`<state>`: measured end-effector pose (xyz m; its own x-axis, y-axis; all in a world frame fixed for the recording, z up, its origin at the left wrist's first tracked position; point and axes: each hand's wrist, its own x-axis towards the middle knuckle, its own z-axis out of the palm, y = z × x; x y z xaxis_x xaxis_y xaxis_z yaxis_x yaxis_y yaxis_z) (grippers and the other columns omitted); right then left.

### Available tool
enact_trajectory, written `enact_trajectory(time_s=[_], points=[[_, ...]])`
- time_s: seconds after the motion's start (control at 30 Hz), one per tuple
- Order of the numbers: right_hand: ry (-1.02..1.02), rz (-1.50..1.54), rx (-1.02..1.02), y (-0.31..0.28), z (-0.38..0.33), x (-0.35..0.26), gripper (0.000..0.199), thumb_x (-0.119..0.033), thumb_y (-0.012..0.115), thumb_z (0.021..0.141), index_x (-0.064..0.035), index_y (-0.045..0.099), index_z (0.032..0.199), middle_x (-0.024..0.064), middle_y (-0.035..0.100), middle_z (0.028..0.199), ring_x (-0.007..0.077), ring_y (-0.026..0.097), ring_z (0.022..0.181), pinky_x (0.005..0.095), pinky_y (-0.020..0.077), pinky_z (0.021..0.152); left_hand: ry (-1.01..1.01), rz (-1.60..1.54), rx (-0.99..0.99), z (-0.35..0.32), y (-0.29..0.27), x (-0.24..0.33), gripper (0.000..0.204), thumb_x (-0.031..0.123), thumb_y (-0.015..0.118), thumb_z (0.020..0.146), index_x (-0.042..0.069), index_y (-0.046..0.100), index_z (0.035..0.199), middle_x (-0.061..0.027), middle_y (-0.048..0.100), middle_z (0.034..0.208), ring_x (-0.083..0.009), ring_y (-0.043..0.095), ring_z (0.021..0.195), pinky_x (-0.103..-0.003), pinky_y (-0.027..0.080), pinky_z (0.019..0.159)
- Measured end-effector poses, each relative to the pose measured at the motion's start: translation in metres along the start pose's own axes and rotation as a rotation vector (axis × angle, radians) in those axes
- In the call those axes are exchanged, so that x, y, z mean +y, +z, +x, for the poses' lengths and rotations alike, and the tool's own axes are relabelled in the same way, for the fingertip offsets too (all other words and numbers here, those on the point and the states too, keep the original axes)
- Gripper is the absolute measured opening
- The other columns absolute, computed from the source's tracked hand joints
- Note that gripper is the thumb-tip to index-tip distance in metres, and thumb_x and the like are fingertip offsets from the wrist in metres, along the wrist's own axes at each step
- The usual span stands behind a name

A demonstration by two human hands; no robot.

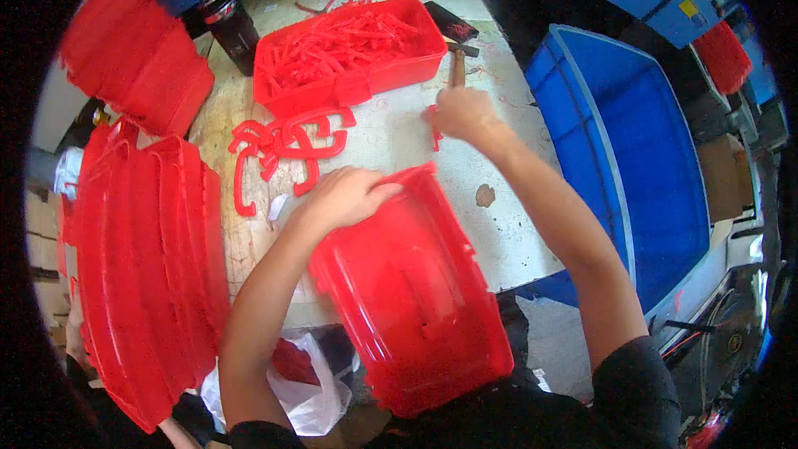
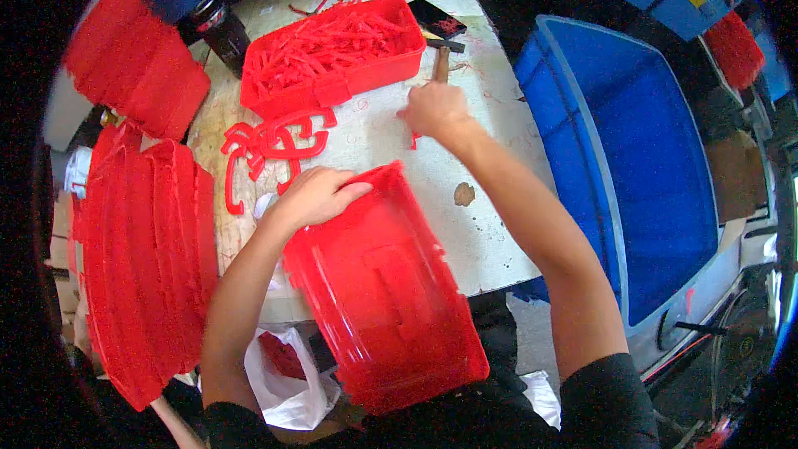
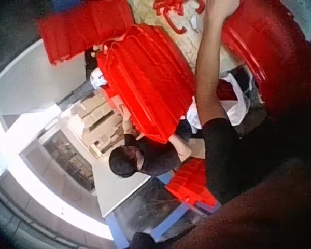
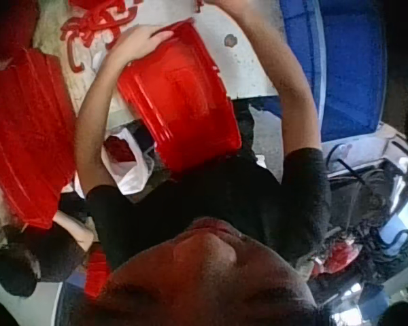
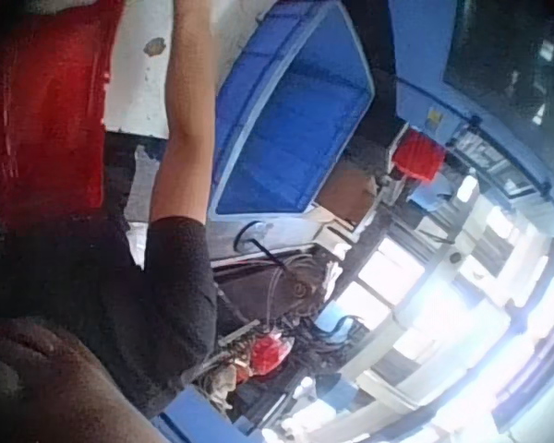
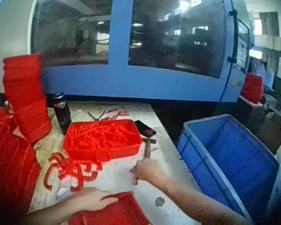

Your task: The person repeatedly trims excess plastic flash from red rectangular containers using a small handheld blade. They rotate each container, scrape edges and handle areas, and place finished units into a stack. A coworker is visible across the table performing similar trimming.

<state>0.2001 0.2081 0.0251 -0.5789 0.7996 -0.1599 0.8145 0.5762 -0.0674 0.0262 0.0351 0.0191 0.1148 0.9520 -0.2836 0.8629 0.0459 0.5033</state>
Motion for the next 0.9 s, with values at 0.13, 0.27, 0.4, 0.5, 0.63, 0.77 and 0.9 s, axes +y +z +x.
enact_trajectory(time_s=[0.13, 0.27, 0.4, 0.5, 0.63, 0.77, 0.9], points=[[0.023, 0.114, -0.038, 0.014, 0.001, -0.008, 0.033, -0.032, 0.065, 0.087, -0.0047, 0.074, 0.104, 0.0192, 0.073, 0.104, 0.0354, 0.071, 0.095, 0.0459, 0.0571, 0.079, -0.258, 0.045, 0.201, -0.056, -0.007, -0.032, 0.042, 0.041, 0.057, 0.098, 0.002, 0.071, 0.104, -0.0276, 0.068, 0.092, -0.0428, 0.066, 0.093, -0.047, 0.052, 0.08], [-0.086, 1.102, 0.179, -0.005, -0.061, 0.023, 0.026, -0.025, 0.055, 0.097, -0.0042, 0.07, 0.099, 0.0111, 0.073, 0.089, 0.0221, 0.071, 0.081, 0.0373, 0.0566, 0.071, -0.428, -0.067, 0.493, -0.127, 0.011, -0.055, 0.041, 0.035, 0.052, 0.099, 0.0, 0.069, 0.111, -0.0301, 0.067, 0.095, -0.0459, 0.065, 0.094, -0.051, 0.051, 0.081], [-0.244, 1.836, 0.11, 0.009, -0.146, 0.055, 0.029, -0.011, 0.056, 0.094, -0.0054, 0.06, 0.122, 0.0163, 0.069, 0.108, 0.0203, 0.069, 0.086, 0.0337, 0.0537, 0.072, -0.702, -0.035, 0.417, -0.18, 0.015, -0.022, 0.037, 0.032, 0.054, 0.099, -0.002, 0.07, 0.103, -0.0273, 0.069, 0.093, -0.0399, 0.069, 0.091, -0.047, 0.052, 0.079], [-0.205, 2.116, -0.004, 0.025, -0.196, 0.076, 0.028, -0.011, 0.058, 0.095, -0.0051, 0.059, 0.122, 0.0141, 0.065, 0.104, 0.0147, 0.063, 0.078, 0.0272, 0.0477, 0.065, -0.879, 0.05, 0.067, -0.212, -0.019, 0.028, 0.032, 0.027, 0.061, 0.097, -0.004, 0.069, 0.095, -0.0242, 0.071, 0.094, -0.0323, 0.072, 0.088, -0.04, 0.054, 0.078], [0.027, 1.838, 0.089, 0.029, -0.22, 0.078, 0.024, -0.015, 0.061, 0.095, -0.0063, 0.062, 0.117, 0.0071, 0.059, 0.089, 0.0099, 0.05, 0.064, 0.0228, 0.0388, 0.056, -0.023, 0.008, 0.565, -0.149, -0.018, 0.077, 0.02, 0.016, 0.068, 0.089, 0.001, 0.071, 0.102, -0.018, 0.072, 0.097, -0.0343, 0.07, 0.086, -0.042, 0.055, 0.075], [0.178, 1.604, 0.059, 0.019, -0.223, 0.07, 0.018, -0.02, 0.056, 0.101, -0.0059, 0.063, 0.109, -0.0028, 0.048, 0.075, 0.0056, 0.037, 0.06, 0.0218, 0.0292, 0.053, 0.56, 0.344, 0.503, -0.001, -0.001, 0.079, 0.044, 0.005, 0.068, 0.084, 0.006, 0.06, 0.127, -0.0154, 0.057, 0.135, -0.032, 0.049, 0.131, -0.043, 0.039, 0.109], [0.06, 1.253, 0.15, 0.019, -0.218, 0.064, 0.02, -0.019, 0.054, 0.102, -0.0024, 0.065, 0.102, -0.0036, 0.053, 0.075, 0.0066, 0.045, 0.066, 0.0247, 0.038, 0.058, 0.668, 0.425, 0.304, 0.08, 0.009, 0.079, 0.035, 0.018, 0.074, 0.082, 0.009, 0.065, 0.115, -0.0147, 0.063, 0.122, -0.0339, 0.058, 0.118, -0.046, 0.046, 0.099]])
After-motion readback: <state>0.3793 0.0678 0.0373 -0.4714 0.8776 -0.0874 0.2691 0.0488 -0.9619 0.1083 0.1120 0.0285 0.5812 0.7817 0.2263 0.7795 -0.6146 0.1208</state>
